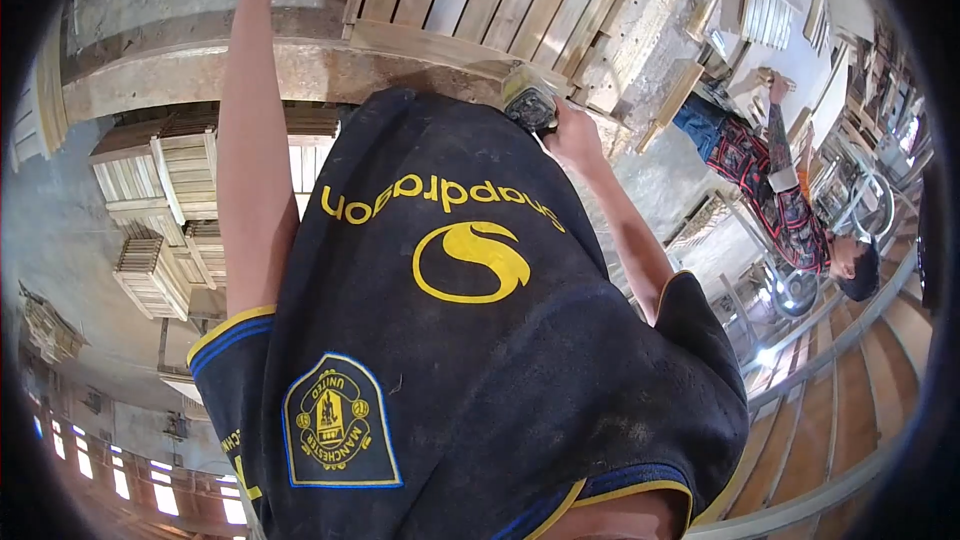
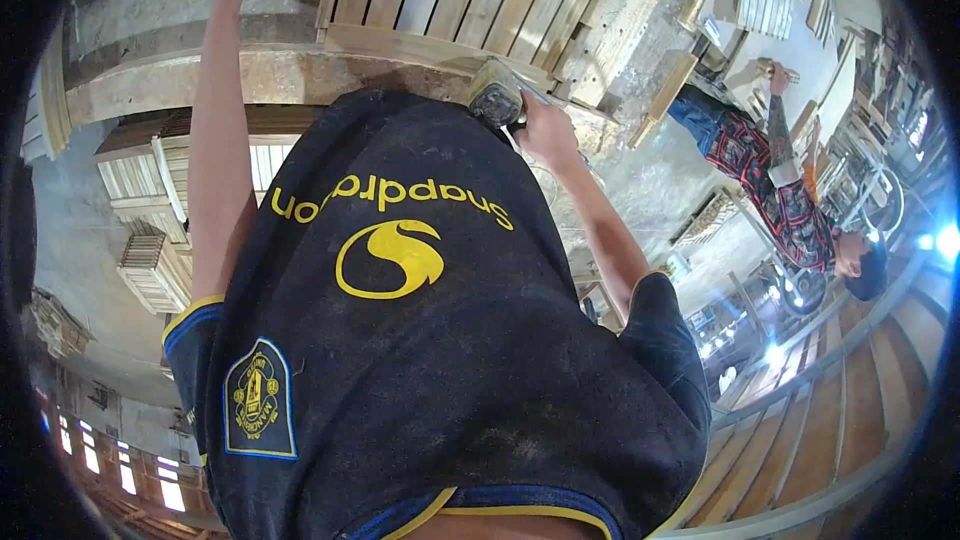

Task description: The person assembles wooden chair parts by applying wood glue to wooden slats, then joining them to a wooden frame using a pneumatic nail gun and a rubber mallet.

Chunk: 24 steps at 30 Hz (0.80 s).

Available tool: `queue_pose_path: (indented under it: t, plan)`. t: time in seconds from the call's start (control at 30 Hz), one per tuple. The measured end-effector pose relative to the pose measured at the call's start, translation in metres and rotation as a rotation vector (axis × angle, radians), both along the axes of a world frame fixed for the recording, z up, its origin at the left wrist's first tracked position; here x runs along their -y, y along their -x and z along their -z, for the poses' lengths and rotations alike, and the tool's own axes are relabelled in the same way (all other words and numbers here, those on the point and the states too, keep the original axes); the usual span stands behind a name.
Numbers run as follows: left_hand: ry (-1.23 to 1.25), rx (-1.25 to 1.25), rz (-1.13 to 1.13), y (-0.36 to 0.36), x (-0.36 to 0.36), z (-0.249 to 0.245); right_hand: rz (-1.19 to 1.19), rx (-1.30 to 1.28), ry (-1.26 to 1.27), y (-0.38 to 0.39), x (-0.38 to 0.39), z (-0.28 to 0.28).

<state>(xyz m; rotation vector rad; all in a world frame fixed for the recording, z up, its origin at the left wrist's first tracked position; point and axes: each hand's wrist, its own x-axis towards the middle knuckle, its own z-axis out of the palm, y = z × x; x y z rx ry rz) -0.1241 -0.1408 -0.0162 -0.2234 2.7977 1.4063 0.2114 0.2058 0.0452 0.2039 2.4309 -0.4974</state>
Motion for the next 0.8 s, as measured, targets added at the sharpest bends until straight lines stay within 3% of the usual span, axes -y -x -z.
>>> queue_pose_path:
  t: [0.17, 0.37, 0.6, 0.67, 0.8]
  plan:
    - [-0.033, 0.113, -0.026, 0.004, 0.003, 0.003, 0.043, 0.015, -0.003, 0.004, 0.001, -0.003]
    - [-0.039, 0.047, -0.014, 0.003, 0.003, 0.007, 0.081, 0.011, -0.008, -0.004, -0.007, -0.006]
    - [-0.087, 0.086, 0.006, 0.007, 0.008, 0.018, 0.300, 0.094, -0.134, -0.031, -0.039, -0.012]
    - [0.053, -0.358, 0.140, 0.018, 0.015, 0.047, 0.284, -0.009, -0.066, -0.036, -0.051, -0.010]
    - [0.013, -0.258, 0.113, 0.016, 0.021, 0.048, 0.320, 0.091, -0.042, -0.030, -0.060, -0.010]
